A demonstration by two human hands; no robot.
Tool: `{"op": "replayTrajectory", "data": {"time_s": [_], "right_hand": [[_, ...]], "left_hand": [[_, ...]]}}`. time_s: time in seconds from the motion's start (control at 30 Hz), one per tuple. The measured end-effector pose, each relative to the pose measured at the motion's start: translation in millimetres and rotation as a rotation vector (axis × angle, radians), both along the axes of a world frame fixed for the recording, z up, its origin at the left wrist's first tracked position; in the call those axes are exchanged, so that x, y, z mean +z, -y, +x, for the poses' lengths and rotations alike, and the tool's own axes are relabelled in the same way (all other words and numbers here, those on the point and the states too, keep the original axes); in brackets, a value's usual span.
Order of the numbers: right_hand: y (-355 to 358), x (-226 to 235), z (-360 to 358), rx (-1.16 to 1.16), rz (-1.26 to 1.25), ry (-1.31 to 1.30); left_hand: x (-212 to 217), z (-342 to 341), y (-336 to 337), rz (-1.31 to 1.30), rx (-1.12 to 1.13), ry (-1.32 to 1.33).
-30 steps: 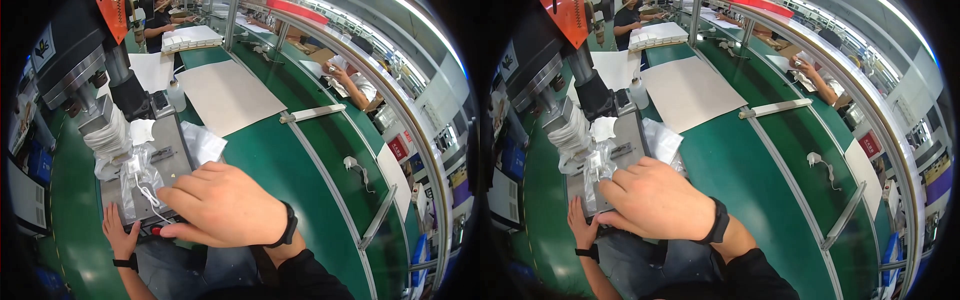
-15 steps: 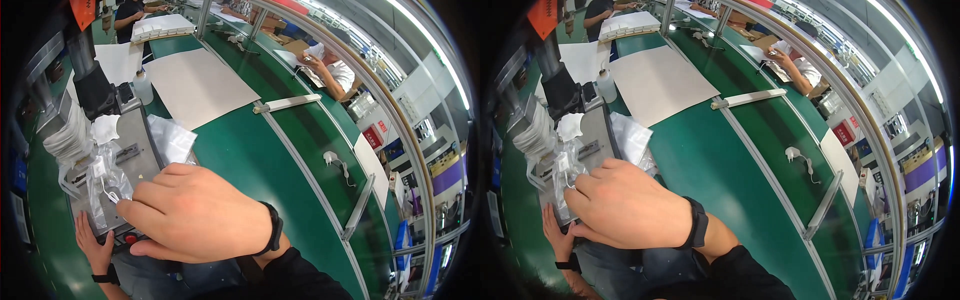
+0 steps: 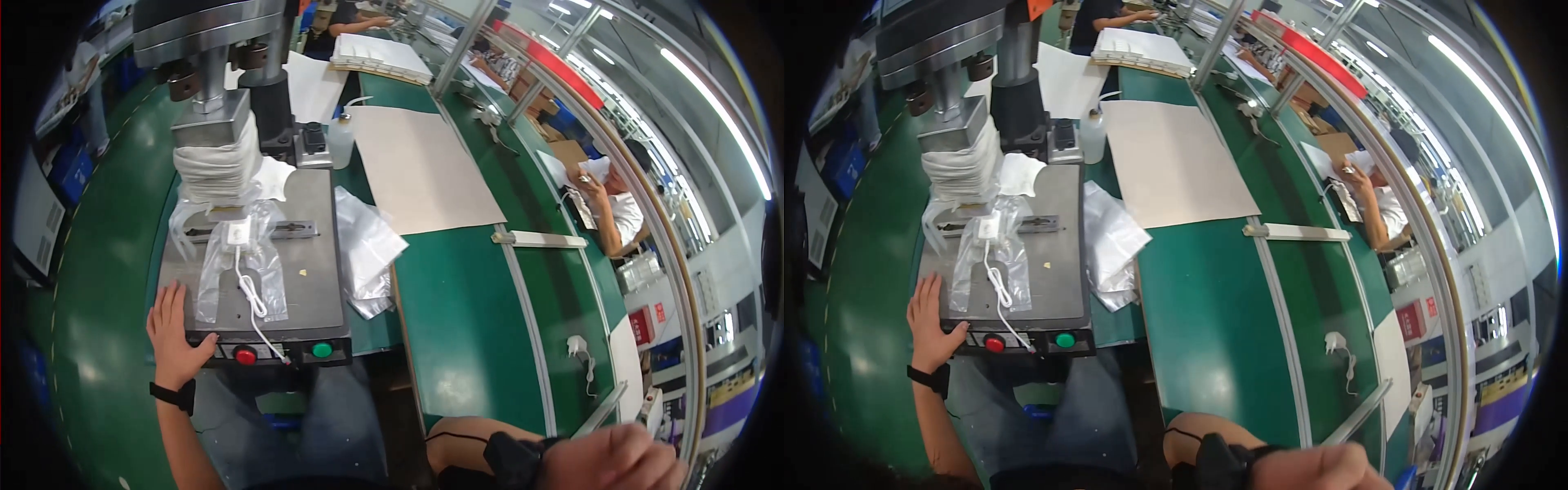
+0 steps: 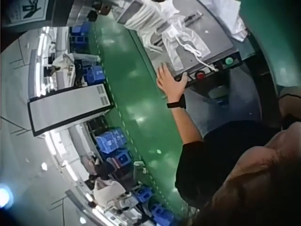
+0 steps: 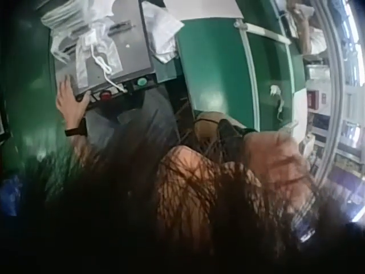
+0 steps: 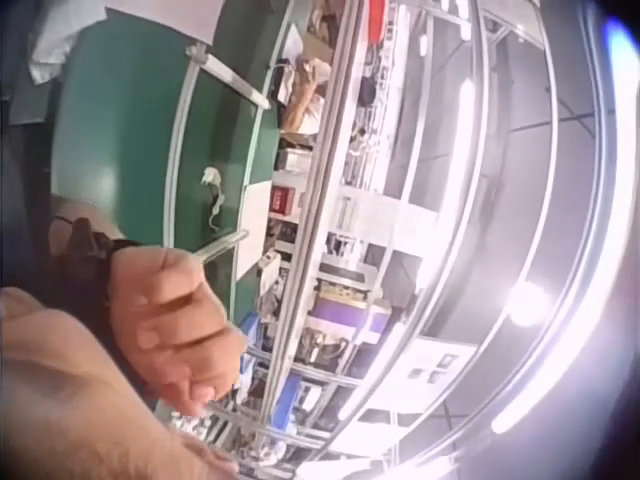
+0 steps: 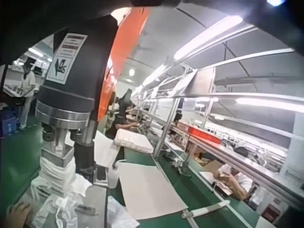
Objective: Placing white electronic components into plastic bags and using an automated bagging machine to seal them.
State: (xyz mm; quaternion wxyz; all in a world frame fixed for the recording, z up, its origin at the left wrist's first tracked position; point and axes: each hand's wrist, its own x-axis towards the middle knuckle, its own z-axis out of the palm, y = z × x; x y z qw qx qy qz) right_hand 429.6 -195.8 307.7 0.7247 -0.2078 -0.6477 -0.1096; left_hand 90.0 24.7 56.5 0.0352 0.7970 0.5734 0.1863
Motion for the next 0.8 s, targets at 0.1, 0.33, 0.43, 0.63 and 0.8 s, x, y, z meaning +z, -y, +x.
{"op": "replayTrajectory", "data": {"time_s": [0.1,0.33,0.43,0.63,0.8], "right_hand": [[-17,1,-41,-0.135,0.189,-0.112],[-11,-9,-46,-0.172,0.531,-0.104],[-8,-17,-44,-0.041,0.602,-0.064],[-19,15,2,0.215,0.326,0.345],[-27,26,18,1.083,-0.128,0.709]], "left_hand": [[-9,-6,1,0.012,-0.010,0.021],[-3,-6,6,0.022,-0.006,0.052],[-1,-7,4,0.030,-0.007,0.056],[2,-8,8,0.014,-0.018,0.070],[-4,-6,3,0.060,-0.055,0.047]]}}
